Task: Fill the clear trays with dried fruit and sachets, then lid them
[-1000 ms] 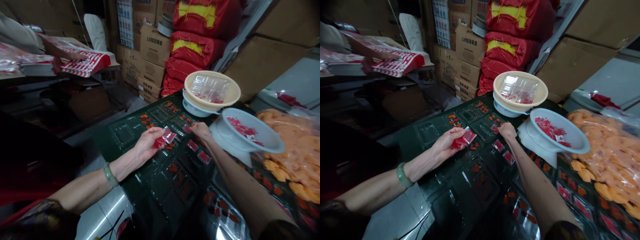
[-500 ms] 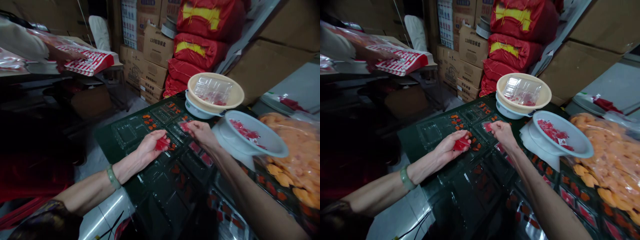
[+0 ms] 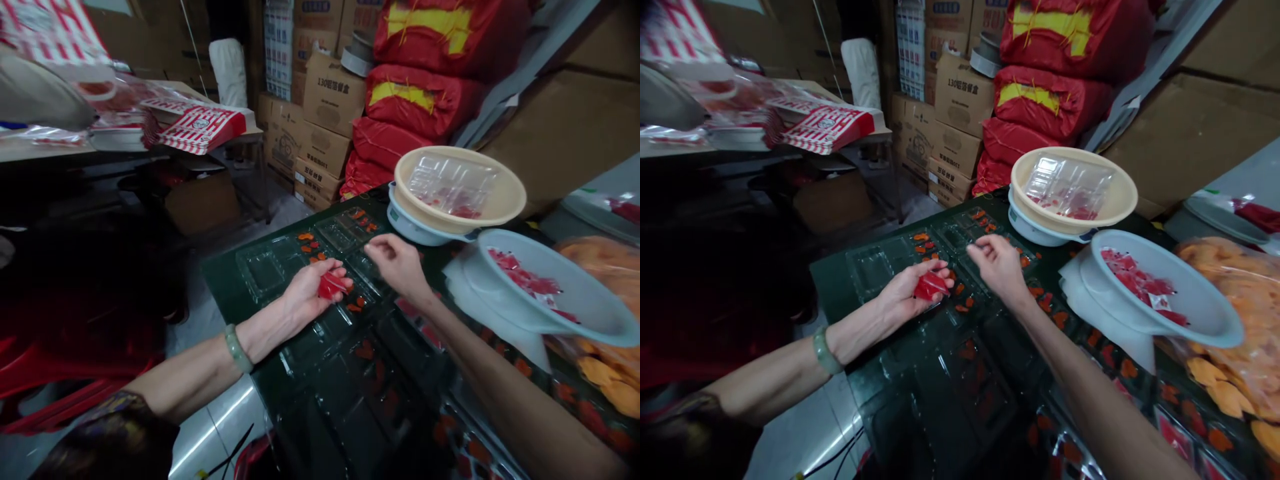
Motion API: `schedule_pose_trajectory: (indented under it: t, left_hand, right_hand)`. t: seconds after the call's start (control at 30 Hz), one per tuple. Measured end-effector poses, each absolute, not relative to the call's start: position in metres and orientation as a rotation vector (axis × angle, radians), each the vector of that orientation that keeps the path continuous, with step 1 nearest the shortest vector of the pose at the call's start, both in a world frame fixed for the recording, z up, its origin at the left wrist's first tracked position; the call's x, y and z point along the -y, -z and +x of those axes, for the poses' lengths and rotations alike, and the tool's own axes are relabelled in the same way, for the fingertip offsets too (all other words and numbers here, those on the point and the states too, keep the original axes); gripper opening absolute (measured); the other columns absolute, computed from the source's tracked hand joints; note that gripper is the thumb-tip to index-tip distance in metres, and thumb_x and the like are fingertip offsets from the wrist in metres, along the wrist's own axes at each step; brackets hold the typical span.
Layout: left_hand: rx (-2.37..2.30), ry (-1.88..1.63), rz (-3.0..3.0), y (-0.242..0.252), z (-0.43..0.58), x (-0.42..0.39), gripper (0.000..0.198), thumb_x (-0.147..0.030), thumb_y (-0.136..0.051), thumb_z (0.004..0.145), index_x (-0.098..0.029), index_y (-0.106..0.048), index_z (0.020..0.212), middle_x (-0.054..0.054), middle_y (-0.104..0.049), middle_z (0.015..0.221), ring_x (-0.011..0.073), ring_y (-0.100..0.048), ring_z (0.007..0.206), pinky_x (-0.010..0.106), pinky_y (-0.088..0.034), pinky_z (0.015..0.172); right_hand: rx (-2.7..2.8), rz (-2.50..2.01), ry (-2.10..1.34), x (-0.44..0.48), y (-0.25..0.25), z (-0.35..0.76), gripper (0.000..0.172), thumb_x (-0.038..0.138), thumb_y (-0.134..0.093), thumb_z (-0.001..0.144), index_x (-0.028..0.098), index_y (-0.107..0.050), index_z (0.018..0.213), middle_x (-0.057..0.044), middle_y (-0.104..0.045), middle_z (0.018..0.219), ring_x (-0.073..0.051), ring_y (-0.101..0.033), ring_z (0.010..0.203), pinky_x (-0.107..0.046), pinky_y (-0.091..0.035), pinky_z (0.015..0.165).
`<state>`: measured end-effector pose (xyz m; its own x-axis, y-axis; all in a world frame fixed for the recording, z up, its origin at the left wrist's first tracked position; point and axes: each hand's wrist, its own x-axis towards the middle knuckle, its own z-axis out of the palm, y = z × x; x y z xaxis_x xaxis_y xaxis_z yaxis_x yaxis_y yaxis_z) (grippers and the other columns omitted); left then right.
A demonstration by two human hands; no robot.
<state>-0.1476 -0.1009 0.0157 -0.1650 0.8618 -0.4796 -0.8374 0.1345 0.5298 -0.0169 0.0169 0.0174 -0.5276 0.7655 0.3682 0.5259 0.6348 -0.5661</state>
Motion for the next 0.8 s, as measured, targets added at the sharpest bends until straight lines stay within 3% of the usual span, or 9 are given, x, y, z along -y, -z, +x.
schedule_pose_trajectory:
  t: [0.1, 0.2, 0.33, 0.53, 0.63, 0.8]
  left_hand:
    - [-0.902, -1.52, 0.068, -0.015, -0.14, 0.101, 0.015, -0.016, -0.047, 0.085, -0.012, -0.053, 0.072, 0.002, -0.054, 0.057, 0.0108, -0.055, 0.045, 0.019, -0.039, 0.037]
    - [-0.963, -1.509, 0.201, -0.019, -0.13, 0.104, 0.024, -0.027, -0.054, 0.083, -0.013, -0.051, 0.064, 0.0, -0.051, 0.05, 0.0083, -0.048, 0.037, 0.019, -0.036, 0.035]
    - [-0.951, -1.416, 0.319, -0.021, -0.127, 0.108, 0.031, -0.039, -0.056, 0.081, -0.012, -0.055, 0.066, 0.002, -0.054, 0.051, 0.0106, -0.051, 0.039, 0.02, -0.036, 0.035]
    - [-0.853, -1.367, 0.187, -0.009, -0.146, 0.11, 0.007, -0.016, -0.058, 0.078, -0.011, -0.057, 0.074, 0.003, -0.057, 0.061, 0.0133, -0.058, 0.05, 0.02, -0.036, 0.035]
    - [-0.825, -1.399, 0.129, -0.008, -0.156, 0.111, 0.007, -0.013, -0.057, 0.077, -0.01, -0.056, 0.071, 0.004, -0.057, 0.065, 0.0119, -0.058, 0.052, 0.019, -0.039, 0.038]
    - [-0.784, -1.406, 0.096, -0.009, -0.164, 0.112, 0.01, -0.014, -0.056, 0.077, -0.009, -0.057, 0.069, 0.003, -0.056, 0.064, 0.0108, -0.057, 0.051, 0.019, -0.039, 0.039]
  right_hand:
    - [2.482, -0.673, -0.575, 0.035, -0.033, -0.014, 0.027, 0.043, -0.059, 0.077, 0.019, -0.062, 0.089, -0.002, -0.056, 0.078, -0.012, -0.048, 0.06, -0.025, -0.04, 0.058]
    - [2.599, -0.694, -0.524, 0.053, -0.036, -0.012, 0.014, 0.032, -0.055, 0.081, 0.019, -0.062, 0.079, -0.002, -0.057, 0.075, -0.012, -0.049, 0.061, -0.025, -0.038, 0.058]
    - [2.51, -0.772, -0.777, 0.043, -0.036, -0.009, 0.018, 0.023, -0.047, 0.083, 0.019, -0.06, 0.072, -0.001, -0.059, 0.066, -0.012, -0.05, 0.058, -0.025, -0.038, 0.058]
    - [1.984, -0.998, -1.333, 0.009, -0.035, -0.013, 0.02, 0.034, -0.065, 0.066, 0.015, -0.06, 0.066, 0.001, -0.056, 0.054, -0.007, -0.043, 0.041, -0.019, -0.031, 0.038]
    - [1.751, -1.189, -1.261, -0.027, -0.026, -0.028, 0.019, 0.028, -0.066, 0.061, 0.014, -0.056, 0.069, 0.0, -0.059, 0.055, -0.006, -0.043, 0.04, -0.017, -0.031, 0.036]
    - [1.771, -1.485, -0.96, -0.086, -0.005, -0.064, 0.004, 0.018, -0.054, 0.069, 0.017, -0.052, 0.066, 0.002, -0.056, 0.05, -0.006, -0.037, 0.034, -0.02, -0.033, 0.036]
